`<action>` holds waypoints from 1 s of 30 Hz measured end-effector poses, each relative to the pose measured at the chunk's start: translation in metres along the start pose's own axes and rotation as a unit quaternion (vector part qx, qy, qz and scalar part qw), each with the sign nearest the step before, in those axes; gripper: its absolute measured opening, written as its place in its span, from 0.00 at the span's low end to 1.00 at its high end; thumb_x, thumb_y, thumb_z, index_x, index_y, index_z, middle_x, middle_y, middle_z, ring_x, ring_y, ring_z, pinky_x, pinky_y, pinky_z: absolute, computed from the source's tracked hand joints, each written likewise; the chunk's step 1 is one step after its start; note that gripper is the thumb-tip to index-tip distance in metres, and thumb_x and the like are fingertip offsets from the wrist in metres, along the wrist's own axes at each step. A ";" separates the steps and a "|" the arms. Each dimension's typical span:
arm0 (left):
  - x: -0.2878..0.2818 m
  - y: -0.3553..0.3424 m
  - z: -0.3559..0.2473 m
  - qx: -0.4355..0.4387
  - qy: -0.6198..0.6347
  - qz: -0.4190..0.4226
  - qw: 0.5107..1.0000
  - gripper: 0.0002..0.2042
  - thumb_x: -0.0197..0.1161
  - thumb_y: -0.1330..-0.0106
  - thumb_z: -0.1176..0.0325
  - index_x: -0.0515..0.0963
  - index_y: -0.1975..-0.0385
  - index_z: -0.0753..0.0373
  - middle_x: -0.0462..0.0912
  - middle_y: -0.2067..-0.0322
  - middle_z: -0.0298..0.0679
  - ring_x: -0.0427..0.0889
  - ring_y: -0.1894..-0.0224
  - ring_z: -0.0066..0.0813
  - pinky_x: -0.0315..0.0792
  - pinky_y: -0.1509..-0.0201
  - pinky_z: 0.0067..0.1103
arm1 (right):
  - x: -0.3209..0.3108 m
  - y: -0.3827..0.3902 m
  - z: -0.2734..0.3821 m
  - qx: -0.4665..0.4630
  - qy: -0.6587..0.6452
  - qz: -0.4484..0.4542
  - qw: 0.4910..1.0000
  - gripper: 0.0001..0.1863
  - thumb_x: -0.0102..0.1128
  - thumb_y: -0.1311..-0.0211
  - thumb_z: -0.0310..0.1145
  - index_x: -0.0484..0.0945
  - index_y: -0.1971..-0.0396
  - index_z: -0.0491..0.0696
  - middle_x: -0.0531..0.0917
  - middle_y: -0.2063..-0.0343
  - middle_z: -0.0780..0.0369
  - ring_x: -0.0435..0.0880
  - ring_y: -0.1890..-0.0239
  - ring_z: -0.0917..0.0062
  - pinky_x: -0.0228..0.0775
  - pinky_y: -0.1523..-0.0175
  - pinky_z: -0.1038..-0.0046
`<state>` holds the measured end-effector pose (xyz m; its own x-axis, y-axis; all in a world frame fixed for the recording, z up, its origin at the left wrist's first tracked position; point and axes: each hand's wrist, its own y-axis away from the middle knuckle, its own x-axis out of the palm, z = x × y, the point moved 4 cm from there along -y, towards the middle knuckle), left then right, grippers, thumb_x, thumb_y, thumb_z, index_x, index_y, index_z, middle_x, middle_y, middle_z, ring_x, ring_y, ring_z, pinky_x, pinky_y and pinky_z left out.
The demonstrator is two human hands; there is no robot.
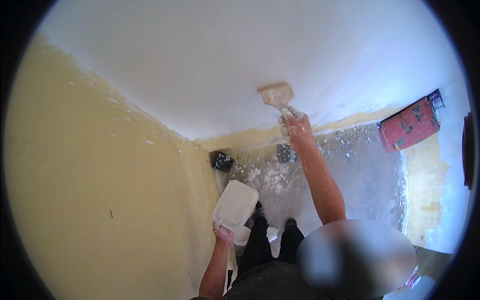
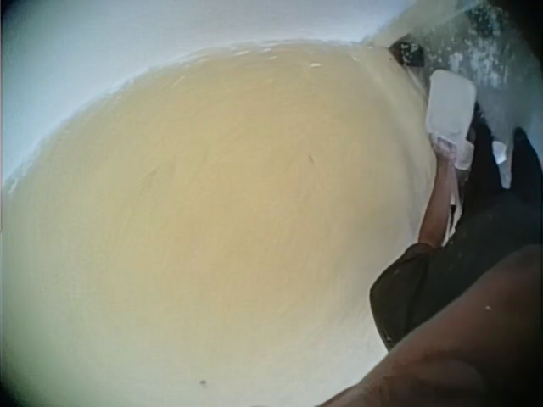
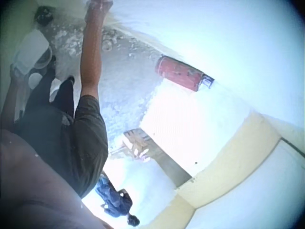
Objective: The person applies plaster to the corner of a wall using a brush while holding a container of plaster.
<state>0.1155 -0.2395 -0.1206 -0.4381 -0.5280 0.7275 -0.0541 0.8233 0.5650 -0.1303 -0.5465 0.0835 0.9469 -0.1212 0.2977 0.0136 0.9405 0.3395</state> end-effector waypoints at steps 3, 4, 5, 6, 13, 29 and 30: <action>0.006 -0.010 0.005 0.007 -0.011 0.033 0.999 0.29 0.43 0.42 0.56 0.61 0.39 0.60 0.67 0.41 0.42 0.66 0.39 0.44 0.62 0.37 0.41 | 0.016 0.017 0.025 -0.105 -0.012 0.018 0.994 0.15 0.54 0.36 0.38 0.72 0.53 0.46 0.72 0.80 0.69 0.60 0.89 0.91 0.47 0.88 0.86; 0.001 -0.013 0.007 0.009 -0.017 0.034 0.999 0.30 0.42 0.41 0.55 0.59 0.37 0.58 0.65 0.39 0.42 0.65 0.38 0.46 0.61 0.37 0.44 | 0.019 0.019 0.027 -0.142 -0.017 0.023 0.989 0.15 0.54 0.36 0.39 0.73 0.53 0.46 0.72 0.80 0.69 0.60 0.89 0.91 0.48 0.88 0.86; 0.000 -0.013 0.009 0.008 -0.025 0.032 0.999 0.30 0.42 0.40 0.54 0.56 0.36 0.56 0.62 0.38 0.43 0.63 0.37 0.48 0.60 0.37 0.47 | 0.015 0.011 0.019 -0.149 -0.021 0.032 0.988 0.15 0.54 0.35 0.39 0.73 0.54 0.47 0.71 0.80 0.70 0.60 0.89 0.91 0.48 0.88 0.86; -0.003 -0.011 0.010 0.009 -0.032 0.036 0.999 0.30 0.42 0.40 0.54 0.57 0.36 0.57 0.63 0.38 0.43 0.63 0.37 0.48 0.60 0.37 0.47 | 0.010 -0.007 0.000 -0.154 -0.026 0.043 0.987 0.14 0.54 0.35 0.39 0.73 0.55 0.47 0.71 0.81 0.70 0.60 0.89 0.91 0.48 0.87 0.86; 0.015 0.020 0.030 -0.008 -0.016 0.026 0.999 0.28 0.44 0.38 0.53 0.62 0.39 0.59 0.68 0.41 0.40 0.67 0.40 0.41 0.62 0.36 0.39 | -0.108 -0.073 -0.204 0.051 0.074 -0.026 0.996 0.15 0.52 0.38 0.43 0.77 0.57 0.50 0.74 0.80 0.70 0.70 0.80 0.86 0.61 0.78 0.79; 0.157 0.031 0.147 0.027 -0.047 0.114 0.992 0.26 0.39 0.29 0.50 0.55 0.36 0.56 0.61 0.37 0.39 0.61 0.36 0.38 0.59 0.35 0.37 | -0.210 0.261 0.010 -0.175 0.672 0.080 0.715 0.19 0.61 0.51 0.32 0.77 0.56 0.47 0.80 0.62 0.57 0.80 0.60 0.66 0.71 0.57 0.67; 0.166 0.027 0.157 0.006 -0.028 0.119 0.992 0.26 0.38 0.29 0.52 0.55 0.36 0.58 0.61 0.37 0.41 0.61 0.36 0.39 0.58 0.34 0.37 | -0.201 0.270 0.032 -0.169 0.697 0.090 0.691 0.17 0.61 0.53 0.32 0.78 0.59 0.47 0.80 0.64 0.55 0.80 0.61 0.63 0.72 0.58 0.64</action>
<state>-0.0992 -0.2719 -0.0458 -0.4886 -0.3062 0.8170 0.0472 0.9258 0.3751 -0.3275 -0.2783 0.1441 0.3302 0.2098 -0.9203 -0.2933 0.9495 0.1112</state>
